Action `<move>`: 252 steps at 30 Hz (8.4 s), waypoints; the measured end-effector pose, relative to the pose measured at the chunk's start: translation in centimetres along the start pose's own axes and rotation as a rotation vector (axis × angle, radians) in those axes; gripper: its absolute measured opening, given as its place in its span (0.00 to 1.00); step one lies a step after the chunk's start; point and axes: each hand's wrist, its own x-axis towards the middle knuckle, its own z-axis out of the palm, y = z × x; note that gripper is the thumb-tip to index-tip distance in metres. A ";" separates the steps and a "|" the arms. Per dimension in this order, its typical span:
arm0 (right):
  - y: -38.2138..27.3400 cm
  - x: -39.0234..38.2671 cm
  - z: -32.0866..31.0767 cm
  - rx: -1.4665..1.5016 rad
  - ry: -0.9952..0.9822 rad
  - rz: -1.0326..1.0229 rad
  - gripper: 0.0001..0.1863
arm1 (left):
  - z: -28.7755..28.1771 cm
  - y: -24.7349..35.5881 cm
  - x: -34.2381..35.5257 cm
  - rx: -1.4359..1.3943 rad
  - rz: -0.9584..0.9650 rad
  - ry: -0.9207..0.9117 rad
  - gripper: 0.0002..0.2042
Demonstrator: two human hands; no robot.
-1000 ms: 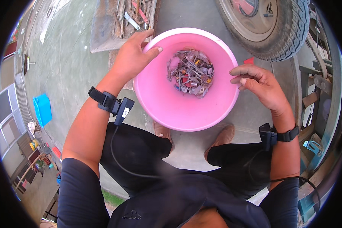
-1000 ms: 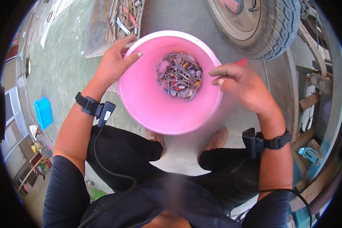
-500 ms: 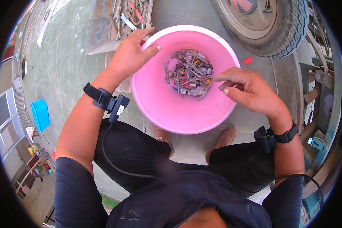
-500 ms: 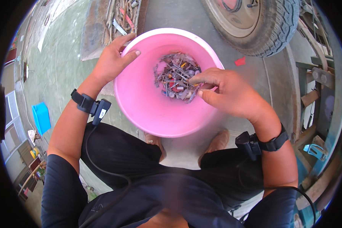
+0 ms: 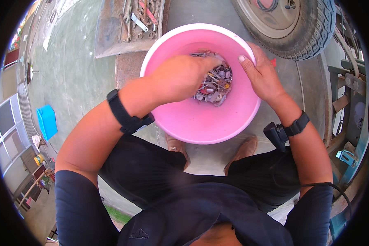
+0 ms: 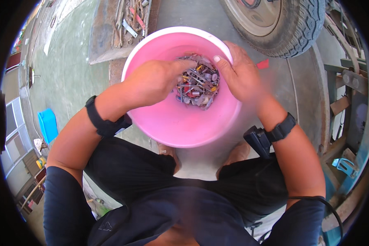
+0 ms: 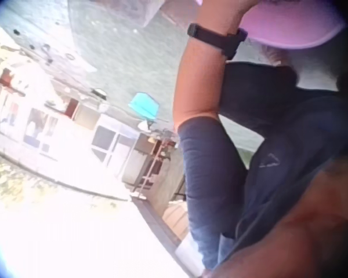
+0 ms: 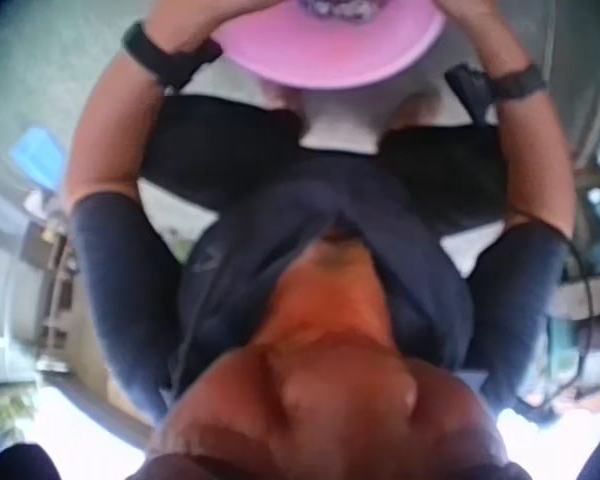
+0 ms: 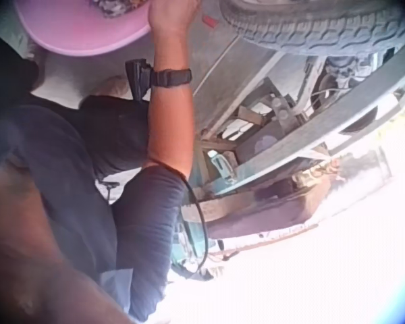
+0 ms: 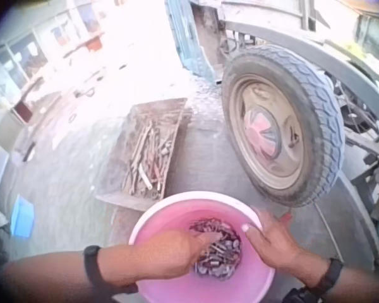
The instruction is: The person selects a small yellow wire from a pink bucket filled with hardware and connects it to a white electrical component inside a teal storage compartment. They then use a green power drill to secure the component within the compartment.
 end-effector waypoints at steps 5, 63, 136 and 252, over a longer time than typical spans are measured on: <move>-0.1 -0.1 1.0 0.159 -0.025 0.010 0.22 | 4.2 -0.1 5.1 0.185 -0.044 -0.430 0.12; 0.3 0.0 0.8 0.259 -0.004 0.016 0.16 | 9.1 -1.1 2.4 0.387 0.010 -0.854 0.16; 0.1 0.2 1.0 0.286 -0.006 0.068 0.16 | 14.1 -2.4 6.5 0.219 -0.376 -0.562 0.11; 0.4 -0.1 1.0 0.198 -0.004 -0.167 0.07 | 13.7 0.6 4.0 0.225 0.056 -0.864 0.13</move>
